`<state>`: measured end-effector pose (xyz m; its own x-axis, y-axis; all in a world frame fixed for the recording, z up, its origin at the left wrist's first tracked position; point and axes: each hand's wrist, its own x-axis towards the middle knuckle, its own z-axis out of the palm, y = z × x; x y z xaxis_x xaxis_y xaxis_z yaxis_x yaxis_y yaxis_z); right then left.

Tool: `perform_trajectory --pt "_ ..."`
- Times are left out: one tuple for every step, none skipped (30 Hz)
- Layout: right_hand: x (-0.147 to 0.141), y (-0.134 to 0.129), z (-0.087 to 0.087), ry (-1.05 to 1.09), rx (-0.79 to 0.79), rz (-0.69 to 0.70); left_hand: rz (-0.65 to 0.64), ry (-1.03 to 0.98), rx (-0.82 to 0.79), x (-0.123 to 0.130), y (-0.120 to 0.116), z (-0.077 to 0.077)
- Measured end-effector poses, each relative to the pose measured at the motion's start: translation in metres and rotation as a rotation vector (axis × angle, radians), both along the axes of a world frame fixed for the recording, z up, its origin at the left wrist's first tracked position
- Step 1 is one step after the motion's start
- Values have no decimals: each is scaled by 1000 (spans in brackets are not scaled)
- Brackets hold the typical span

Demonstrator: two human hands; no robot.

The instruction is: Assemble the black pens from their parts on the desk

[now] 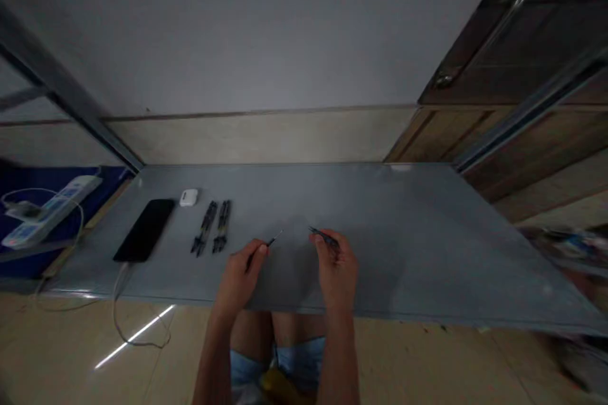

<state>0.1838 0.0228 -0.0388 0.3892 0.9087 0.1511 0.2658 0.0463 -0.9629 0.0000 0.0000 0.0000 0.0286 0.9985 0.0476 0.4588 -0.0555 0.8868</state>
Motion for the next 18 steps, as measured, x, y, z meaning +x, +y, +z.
perform_trajectory --pt "1 1 0 -92 -9 9 30 11 7 -2 0 -1" --pt "2 3 0 -174 -16 16 55 19 13 -3 -1 -3" --pt "2 4 0 -247 -21 21 73 25 18 -4 -1 -4" --pt "2 4 -1 -311 -25 24 85 28 21 -5 -2 -4" --pt "2 5 -2 -369 -28 27 91 28 24 -4 -2 -5" --pt "1 5 -3 -411 -26 25 90 26 25 -3 -2 -5" --pt "0 5 -4 -445 -23 17 82 24 23 -1 -2 -5" --pt "-1 5 -6 -474 -21 0 73 25 19 1 -2 -5" --pt "-2 5 -7 -498 -19 -17 62 27 13 3 -2 -5" --pt "-3 5 -8 -517 -13 -30 56 31 7 4 -2 -4" --pt "-4 6 -8 -529 -4 -39 49 35 1 6 -2 -4" --pt "-5 6 -9 -536 8 -46 42 40 -5 7 -2 -4" --pt "-6 8 -9 -539 19 -52 36 46 -10 7 -2 -4" --pt "-7 9 -9 -544 27 -59 34 53 -14 8 -2 -4" --pt "-8 11 -9 -554 29 -70 36 61 -20 8 -2 -5" --pt "-9 12 -9 -569 31 -85 41 69 -26 9 -2 -5" --pt "-9 14 -9 -589 34 -97 47 75 -30 9 -2 -6" --pt "-9 15 -9 -609 39 -106 52 78 -31 10 -2 -6"
